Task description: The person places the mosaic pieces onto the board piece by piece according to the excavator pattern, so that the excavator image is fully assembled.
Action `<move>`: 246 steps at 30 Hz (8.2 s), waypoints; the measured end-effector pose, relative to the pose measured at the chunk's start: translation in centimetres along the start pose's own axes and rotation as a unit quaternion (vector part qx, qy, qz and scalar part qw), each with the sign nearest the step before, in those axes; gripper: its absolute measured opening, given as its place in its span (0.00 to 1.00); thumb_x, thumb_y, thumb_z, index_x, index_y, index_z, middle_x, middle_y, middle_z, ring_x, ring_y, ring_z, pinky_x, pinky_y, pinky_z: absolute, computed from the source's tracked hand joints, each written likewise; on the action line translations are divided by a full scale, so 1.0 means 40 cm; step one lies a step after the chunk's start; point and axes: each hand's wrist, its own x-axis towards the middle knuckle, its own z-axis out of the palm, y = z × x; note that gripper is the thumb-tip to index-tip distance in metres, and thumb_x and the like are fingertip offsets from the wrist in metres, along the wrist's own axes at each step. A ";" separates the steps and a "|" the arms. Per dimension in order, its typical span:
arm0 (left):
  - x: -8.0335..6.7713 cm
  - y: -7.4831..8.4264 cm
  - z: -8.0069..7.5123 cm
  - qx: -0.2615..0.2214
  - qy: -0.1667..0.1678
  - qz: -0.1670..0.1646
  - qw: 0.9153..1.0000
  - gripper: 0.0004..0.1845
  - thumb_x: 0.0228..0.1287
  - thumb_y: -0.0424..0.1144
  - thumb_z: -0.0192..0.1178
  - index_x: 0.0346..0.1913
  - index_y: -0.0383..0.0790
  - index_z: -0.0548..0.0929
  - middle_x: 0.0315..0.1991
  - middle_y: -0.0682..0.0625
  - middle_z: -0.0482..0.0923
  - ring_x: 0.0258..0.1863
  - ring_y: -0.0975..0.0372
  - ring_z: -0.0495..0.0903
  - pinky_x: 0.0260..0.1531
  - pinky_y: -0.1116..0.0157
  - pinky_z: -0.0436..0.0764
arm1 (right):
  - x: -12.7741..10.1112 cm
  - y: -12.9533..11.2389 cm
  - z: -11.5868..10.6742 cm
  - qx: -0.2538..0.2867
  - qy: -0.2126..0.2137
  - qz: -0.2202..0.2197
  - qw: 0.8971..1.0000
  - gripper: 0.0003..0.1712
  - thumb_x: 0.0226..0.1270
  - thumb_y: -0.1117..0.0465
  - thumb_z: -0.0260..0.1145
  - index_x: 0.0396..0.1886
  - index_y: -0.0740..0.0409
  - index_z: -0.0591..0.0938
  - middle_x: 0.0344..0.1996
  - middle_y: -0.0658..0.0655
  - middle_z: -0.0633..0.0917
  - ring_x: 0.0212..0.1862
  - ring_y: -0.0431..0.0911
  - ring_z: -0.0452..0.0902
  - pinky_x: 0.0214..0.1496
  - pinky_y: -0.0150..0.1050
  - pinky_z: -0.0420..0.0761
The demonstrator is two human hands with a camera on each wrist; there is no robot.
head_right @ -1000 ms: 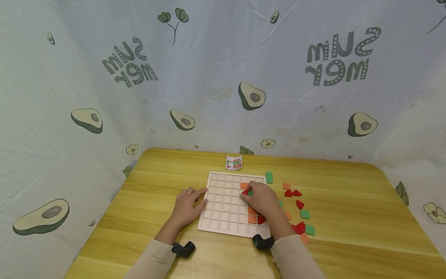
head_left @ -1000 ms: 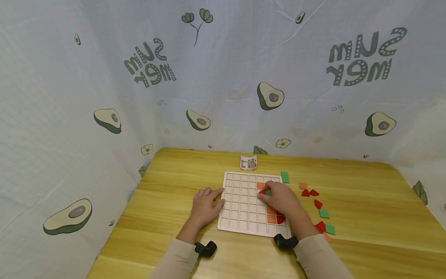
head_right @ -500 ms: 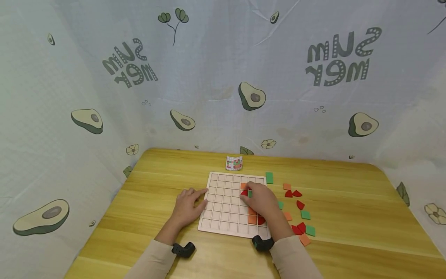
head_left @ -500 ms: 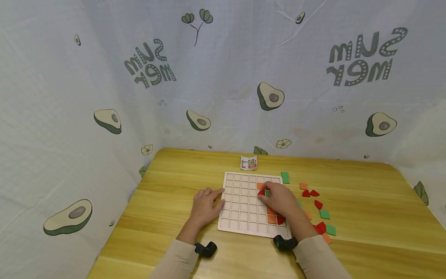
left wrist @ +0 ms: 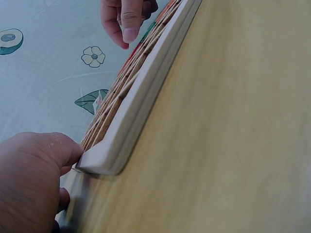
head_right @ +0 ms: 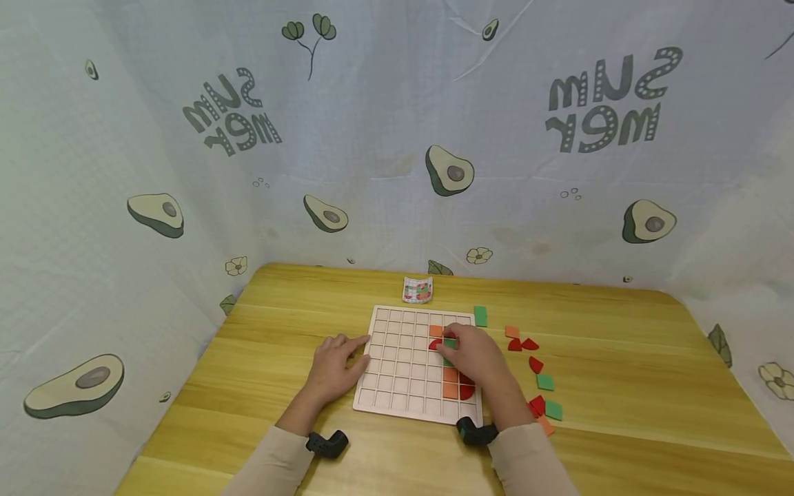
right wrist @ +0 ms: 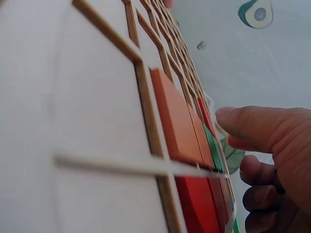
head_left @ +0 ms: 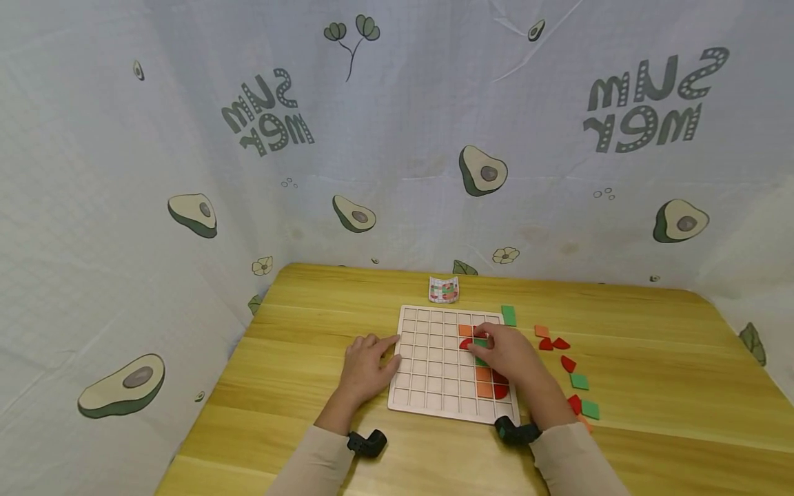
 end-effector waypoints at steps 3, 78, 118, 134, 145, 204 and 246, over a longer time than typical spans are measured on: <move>0.000 0.001 -0.002 0.002 0.000 0.001 1.000 0.23 0.70 0.52 0.59 0.65 0.55 0.83 0.38 0.54 0.78 0.36 0.63 0.66 0.40 0.64 0.62 | -0.005 0.024 -0.012 0.014 0.008 0.007 1.000 0.22 0.68 0.49 0.70 0.56 0.56 0.83 0.25 0.53 0.75 0.25 0.46 0.69 0.28 0.38 0.68; 0.004 0.000 0.004 0.004 -0.001 0.003 1.000 0.23 0.70 0.53 0.59 0.65 0.56 0.82 0.32 0.58 0.72 0.33 0.64 0.62 0.39 0.65 0.60 | -0.051 -0.013 -0.003 -0.003 -0.051 -0.062 0.997 0.13 0.66 0.54 0.73 0.47 0.53 0.85 0.21 0.50 0.73 0.25 0.43 0.67 0.28 0.34 0.66; 0.002 0.002 -0.004 0.003 -0.009 -0.002 1.000 0.23 0.70 0.53 0.59 0.65 0.55 0.82 0.33 0.57 0.74 0.33 0.64 0.62 0.39 0.65 0.60 | -0.050 0.002 -0.011 0.005 -0.043 -0.040 0.998 0.15 0.67 0.52 0.72 0.50 0.52 0.85 0.23 0.51 0.73 0.27 0.44 0.68 0.29 0.35 0.67; 0.000 0.000 0.000 0.001 0.003 0.004 1.000 0.23 0.70 0.52 0.59 0.65 0.55 0.83 0.33 0.57 0.73 0.33 0.64 0.62 0.39 0.65 0.60 | -0.090 0.171 -0.117 0.007 0.035 0.020 0.999 0.22 0.76 0.50 0.63 0.59 0.60 0.80 0.29 0.54 0.74 0.31 0.47 0.68 0.33 0.40 0.68; 0.000 -0.003 0.001 0.003 0.003 0.005 1.000 0.23 0.69 0.52 0.59 0.65 0.54 0.83 0.32 0.57 0.72 0.33 0.64 0.62 0.39 0.64 0.60 | -0.039 0.250 -0.151 -0.029 0.030 0.087 0.995 0.31 0.73 0.50 0.63 0.63 0.70 0.75 0.32 0.60 0.79 0.32 0.50 0.72 0.33 0.39 0.73; 0.000 -0.001 -0.002 0.001 -0.004 -0.004 1.000 0.23 0.69 0.53 0.59 0.65 0.56 0.83 0.32 0.58 0.71 0.34 0.64 0.62 0.39 0.65 0.59 | -0.105 -0.023 0.012 -0.024 -0.023 -0.153 0.988 0.08 0.67 0.54 0.72 0.42 0.50 0.86 0.24 0.43 0.73 0.27 0.35 0.65 0.30 0.31 0.68; 0.000 0.005 -0.006 -0.005 -0.003 -0.001 1.000 0.23 0.70 0.51 0.59 0.65 0.54 0.83 0.32 0.57 0.71 0.33 0.64 0.61 0.39 0.64 0.60 | -0.195 0.214 -0.158 0.031 -0.095 0.042 0.994 0.15 0.66 0.55 0.72 0.49 0.55 0.83 0.29 0.53 0.73 0.33 0.46 0.68 0.32 0.36 0.67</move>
